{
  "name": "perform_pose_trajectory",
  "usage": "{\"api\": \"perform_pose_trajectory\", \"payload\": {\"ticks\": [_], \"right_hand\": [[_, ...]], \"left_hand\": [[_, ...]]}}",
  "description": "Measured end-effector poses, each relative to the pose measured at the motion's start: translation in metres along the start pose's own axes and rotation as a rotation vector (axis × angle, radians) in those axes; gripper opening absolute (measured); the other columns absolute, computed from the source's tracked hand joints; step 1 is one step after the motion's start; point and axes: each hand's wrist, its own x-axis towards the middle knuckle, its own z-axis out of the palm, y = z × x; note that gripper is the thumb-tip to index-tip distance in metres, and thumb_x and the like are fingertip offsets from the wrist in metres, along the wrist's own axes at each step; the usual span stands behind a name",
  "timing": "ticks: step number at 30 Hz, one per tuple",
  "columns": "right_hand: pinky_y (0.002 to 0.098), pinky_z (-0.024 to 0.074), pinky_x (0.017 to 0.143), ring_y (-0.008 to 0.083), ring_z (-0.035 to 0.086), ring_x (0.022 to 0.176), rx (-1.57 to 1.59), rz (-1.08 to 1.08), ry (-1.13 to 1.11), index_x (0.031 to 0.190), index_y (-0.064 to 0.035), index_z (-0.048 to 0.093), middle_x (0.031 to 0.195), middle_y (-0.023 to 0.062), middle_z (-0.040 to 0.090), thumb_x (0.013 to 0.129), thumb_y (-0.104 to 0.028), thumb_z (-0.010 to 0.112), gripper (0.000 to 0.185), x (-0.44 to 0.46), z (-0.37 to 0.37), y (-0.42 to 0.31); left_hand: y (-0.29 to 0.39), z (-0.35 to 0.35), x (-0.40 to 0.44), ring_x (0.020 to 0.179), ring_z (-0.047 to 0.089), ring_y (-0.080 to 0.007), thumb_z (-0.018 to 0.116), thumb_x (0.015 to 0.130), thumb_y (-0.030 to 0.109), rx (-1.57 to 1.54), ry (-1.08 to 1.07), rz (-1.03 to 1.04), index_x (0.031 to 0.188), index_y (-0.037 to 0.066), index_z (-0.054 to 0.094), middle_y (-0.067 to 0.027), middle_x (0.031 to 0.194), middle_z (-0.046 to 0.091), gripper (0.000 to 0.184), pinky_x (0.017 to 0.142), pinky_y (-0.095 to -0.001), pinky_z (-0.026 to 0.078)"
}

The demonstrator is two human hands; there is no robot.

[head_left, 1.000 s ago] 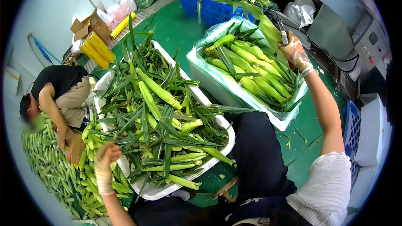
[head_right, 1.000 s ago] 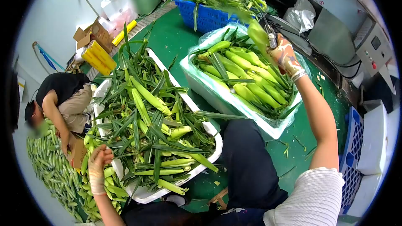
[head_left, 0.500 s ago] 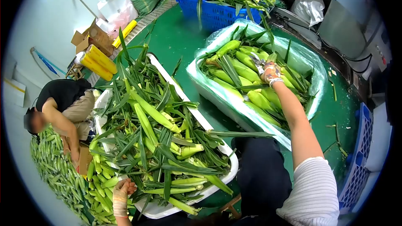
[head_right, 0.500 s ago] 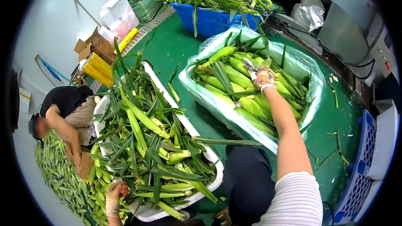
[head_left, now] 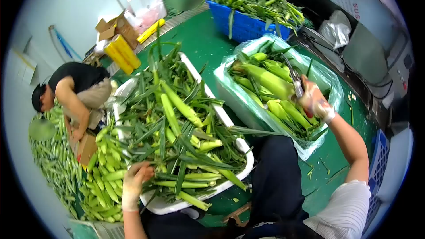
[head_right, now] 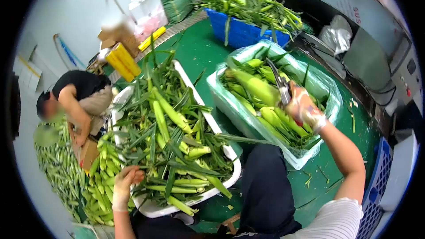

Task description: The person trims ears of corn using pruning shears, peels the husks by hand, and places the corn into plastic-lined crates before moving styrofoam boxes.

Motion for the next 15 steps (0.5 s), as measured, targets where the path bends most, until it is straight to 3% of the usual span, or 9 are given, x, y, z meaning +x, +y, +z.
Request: {"api": "perform_pose_trajectory", "payload": {"ticks": [2,4,5,6,9,11,12,13,15], "right_hand": [[0.0386,0.0457,0.055,0.0274,0.059,0.062,-0.024,-0.220,-0.049,0.095,-0.0011,0.047,0.070,0.0177,0.058,0.075,-0.019,0.069,0.035,-0.034,-0.007,-0.058],[0.0412,0.0470,0.059,0.0355,0.060,0.069,0.016,-0.396,-0.075,0.099,0.0012,0.048,0.076,0.0198,0.058,0.075,-0.017,0.068,0.035,-0.058,0.013,-0.122],[0.0415,0.0475,0.062,0.0366,0.059,0.071,0.320,-0.504,-0.176,0.099,0.0010,0.047,0.077,0.0202,0.059,0.075,-0.019,0.068,0.037,-0.063,0.042,-0.136],[0.0434,0.0467,0.063,0.0370,0.059,0.071,0.224,-0.726,-0.102,0.097,0.0003,0.048,0.077,0.0191,0.059,0.074,-0.020,0.068,0.037,-0.066,0.062,-0.157],[0.0451,0.0445,0.069,0.0374,0.055,0.080,0.340,-0.752,-0.318,0.096,-0.0002,0.051,0.089,0.0189,0.057,0.073,-0.022,0.069,0.036,-0.070,0.120,-0.212],[0.0436,0.0436,0.076,0.0368,0.052,0.093,0.078,-0.835,-0.139,0.104,-0.0006,0.052,0.099,0.0210,0.054,0.070,-0.030,0.071,0.048,-0.067,0.163,-0.224],[0.0425,0.0430,0.082,0.0373,0.048,0.102,0.099,-0.661,-0.217,0.111,0.0003,0.052,0.107,0.0235,0.050,0.066,-0.035,0.073,0.061,-0.070,0.161,-0.237],[0.0411,0.0443,0.084,0.0362,0.053,0.098,0.033,-0.709,-0.325,0.111,0.0031,0.050,0.104,0.0247,0.054,0.068,-0.039,0.073,0.065,-0.074,0.165,-0.244],[0.0397,0.0448,0.085,0.0353,0.056,0.095,0.156,-0.293,-0.818,0.113,0.0044,0.047,0.101,0.0261,0.057,0.068,-0.044,0.074,0.071,-0.089,0.160,-0.257]], "left_hand": [[0.017,0.030,0.004,0.086,0.065,-0.0195,0.054,0.092,0.031,-0.075,-0.179,0.057,0.120,-0.003,0.053,-0.0129,0.099,0.066,0.044,0.078,-0.0298,0.051],[0.036,0.060,0.002,0.096,0.062,-0.0238,0.055,0.092,0.034,-0.443,-0.289,0.108,0.123,-0.002,0.050,-0.0154,0.104,0.064,0.048,0.085,-0.0368,0.048],[0.037,0.072,0.008,0.099,0.061,-0.0255,0.055,0.091,0.034,-0.700,-0.305,0.144,0.122,-0.001,0.050,-0.0165,0.106,0.063,0.047,0.087,-0.0387,0.047],[0.044,0.077,0.012,0.097,0.060,-0.0272,0.057,0.090,0.030,-0.909,-0.230,0.118,0.118,0.000,0.052,-0.0169,0.104,0.062,0.042,0.087,-0.0407,0.047],[0.033,0.039,0.034,0.087,0.060,-0.0298,0.060,0.087,0.018,-1.151,0.080,0.160,0.104,0.004,0.056,-0.0153,0.093,0.062,0.023,0.084,-0.0441,0.048],[0.003,-0.012,0.053,0.076,0.060,-0.0280,0.062,0.081,0.014,-1.245,0.315,0.167,0.086,0.007,0.056,-0.0094,0.078,0.062,0.011,0.079,-0.0447,0.049],[-0.009,-0.040,0.058,0.073,0.059,-0.0272,0.061,0.080,0.016,-1.322,0.385,0.233,0.082,0.005,0.056,-0.0104,0.076,0.061,0.012,0.077,-0.0426,0.049],[-0.012,-0.061,0.058,0.072,0.058,-0.0267,0.061,0.079,0.018,-1.371,0.461,0.297,0.080,0.005,0.056,-0.0107,0.074,0.060,0.014,0.076,-0.0417,0.049],[-0.012,-0.097,0.056,0.070,0.057,-0.0260,0.060,0.078,0.019,-1.426,0.608,0.434,0.076,0.005,0.055,-0.0106,0.071,0.059,0.016,0.075,-0.0409,0.049]]}}
